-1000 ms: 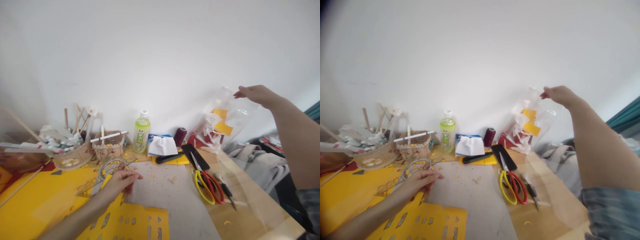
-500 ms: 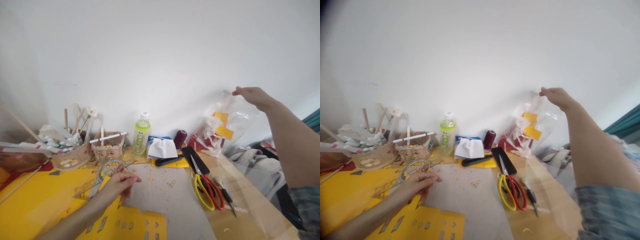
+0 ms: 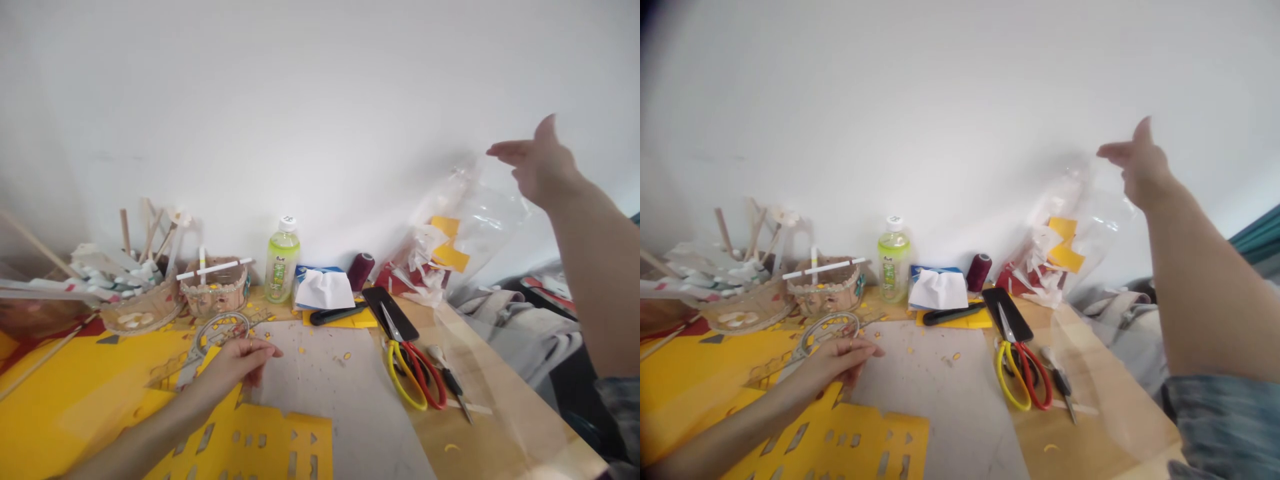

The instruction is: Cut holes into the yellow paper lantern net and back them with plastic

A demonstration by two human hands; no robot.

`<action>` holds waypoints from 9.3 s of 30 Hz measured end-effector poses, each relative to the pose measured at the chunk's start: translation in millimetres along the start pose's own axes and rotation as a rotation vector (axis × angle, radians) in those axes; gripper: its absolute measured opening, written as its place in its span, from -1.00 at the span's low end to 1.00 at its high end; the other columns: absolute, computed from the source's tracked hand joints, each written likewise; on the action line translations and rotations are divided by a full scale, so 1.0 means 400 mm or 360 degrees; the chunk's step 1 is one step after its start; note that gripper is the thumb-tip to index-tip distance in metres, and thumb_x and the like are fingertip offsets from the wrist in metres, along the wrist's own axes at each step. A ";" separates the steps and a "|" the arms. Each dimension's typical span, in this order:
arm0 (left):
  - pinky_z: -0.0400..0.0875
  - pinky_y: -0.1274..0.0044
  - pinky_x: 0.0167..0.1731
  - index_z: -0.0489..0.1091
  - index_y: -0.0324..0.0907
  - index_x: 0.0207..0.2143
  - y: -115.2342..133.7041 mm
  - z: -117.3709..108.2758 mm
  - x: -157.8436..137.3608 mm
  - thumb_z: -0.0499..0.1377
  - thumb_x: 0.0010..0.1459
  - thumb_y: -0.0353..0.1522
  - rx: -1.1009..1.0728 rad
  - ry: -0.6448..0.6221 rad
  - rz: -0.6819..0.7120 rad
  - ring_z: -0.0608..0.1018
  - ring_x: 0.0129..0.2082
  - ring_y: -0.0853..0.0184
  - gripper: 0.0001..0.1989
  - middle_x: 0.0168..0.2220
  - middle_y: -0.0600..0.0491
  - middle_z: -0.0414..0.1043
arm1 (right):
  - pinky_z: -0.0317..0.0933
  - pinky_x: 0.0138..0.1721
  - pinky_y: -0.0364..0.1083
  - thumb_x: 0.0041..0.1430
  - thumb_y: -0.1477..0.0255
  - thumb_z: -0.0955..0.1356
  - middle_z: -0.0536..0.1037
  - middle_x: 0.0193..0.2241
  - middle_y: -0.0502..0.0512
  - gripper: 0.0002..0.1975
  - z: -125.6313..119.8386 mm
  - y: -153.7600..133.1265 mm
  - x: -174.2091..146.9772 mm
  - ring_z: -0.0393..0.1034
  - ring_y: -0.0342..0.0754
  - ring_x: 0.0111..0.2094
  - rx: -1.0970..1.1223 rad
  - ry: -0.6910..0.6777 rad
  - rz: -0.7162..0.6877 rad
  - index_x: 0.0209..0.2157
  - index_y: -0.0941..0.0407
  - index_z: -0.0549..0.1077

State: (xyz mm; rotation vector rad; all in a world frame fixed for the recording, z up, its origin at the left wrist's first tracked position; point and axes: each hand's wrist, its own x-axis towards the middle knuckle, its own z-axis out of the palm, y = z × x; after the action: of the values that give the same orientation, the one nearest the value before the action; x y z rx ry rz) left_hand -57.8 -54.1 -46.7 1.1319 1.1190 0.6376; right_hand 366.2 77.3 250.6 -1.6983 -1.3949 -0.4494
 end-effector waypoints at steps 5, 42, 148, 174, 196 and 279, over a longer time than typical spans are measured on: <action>0.15 0.62 -0.60 0.47 -0.25 -0.40 0.037 0.014 -0.028 0.21 -0.25 -0.06 0.0024 0.0029 -0.0019 0.31 -0.66 0.46 -0.54 -0.72 0.19 0.22 | -0.14 0.13 -0.03 0.32 0.35 0.10 0.35 0.03 0.30 -0.62 -0.026 -0.112 -0.093 0.14 -0.10 0.08 0.0103 0.0419 -0.0226 -0.04 0.27 0.37; -0.02 0.30 0.14 0.24 -0.04 0.10 0.074 -0.085 -0.201 0.30 -0.08 -0.24 0.1640 -0.0705 0.0671 0.19 0.17 0.12 -0.35 0.14 -0.01 0.23 | 0.40 -0.39 -0.22 -0.08 0.33 0.45 0.55 -0.46 0.05 -0.90 0.037 -0.184 -0.953 0.48 -0.10 -0.41 0.1445 -0.1164 0.0482 -0.50 0.05 0.52; 0.41 0.55 -0.36 0.50 -0.18 -0.39 -0.058 -0.069 -0.141 0.06 0.20 -0.42 0.1789 0.0277 0.1321 0.51 -0.38 0.38 -0.78 -0.39 0.08 0.50 | 0.28 -0.48 -0.14 0.01 0.36 0.27 0.57 -0.48 0.05 -0.80 0.188 -0.299 -1.006 0.42 -0.09 -0.48 0.0692 -0.1799 0.0231 -0.41 0.12 0.51; 0.36 0.59 -0.50 0.41 -0.14 -0.13 -0.054 -0.070 -0.159 0.06 0.19 -0.45 0.2376 -0.0031 0.1681 0.41 -0.35 0.40 -0.78 -0.06 0.09 0.46 | 0.26 -0.48 -0.15 0.17 0.39 0.21 0.49 -0.44 0.09 -0.78 0.149 -0.253 -0.988 0.38 -0.13 -0.49 0.0425 -0.1210 -0.0469 -0.28 0.13 0.46; 0.38 0.49 -0.35 0.36 -0.08 -0.04 -0.047 -0.068 -0.169 0.08 0.18 -0.46 0.2474 -0.0129 0.1446 0.35 -0.30 0.29 -0.70 0.05 0.08 0.35 | 0.32 -0.33 0.04 0.21 0.28 0.22 0.39 -0.32 0.20 -0.62 0.127 -0.256 -1.026 0.30 0.04 -0.30 0.0277 -0.1510 -0.1190 -0.01 0.17 0.38; 0.35 0.52 -0.14 0.51 -0.08 -0.25 -0.030 -0.125 -0.134 0.07 0.10 -0.61 0.1744 -0.0421 0.1090 0.49 -0.19 0.37 -0.67 -0.02 0.18 0.42 | 0.16 -0.49 -0.21 0.06 0.54 0.29 0.47 -0.51 -0.01 -0.85 0.210 -0.366 -1.023 0.31 -0.20 -0.52 0.0753 -0.1903 -0.0536 -0.52 0.12 0.45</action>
State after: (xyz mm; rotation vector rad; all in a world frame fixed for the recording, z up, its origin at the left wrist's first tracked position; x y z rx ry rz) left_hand -124.6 -85.7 -38.9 2.5228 0.8064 0.3237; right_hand 85.4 -105.2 -38.7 -1.3032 -2.3754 0.8364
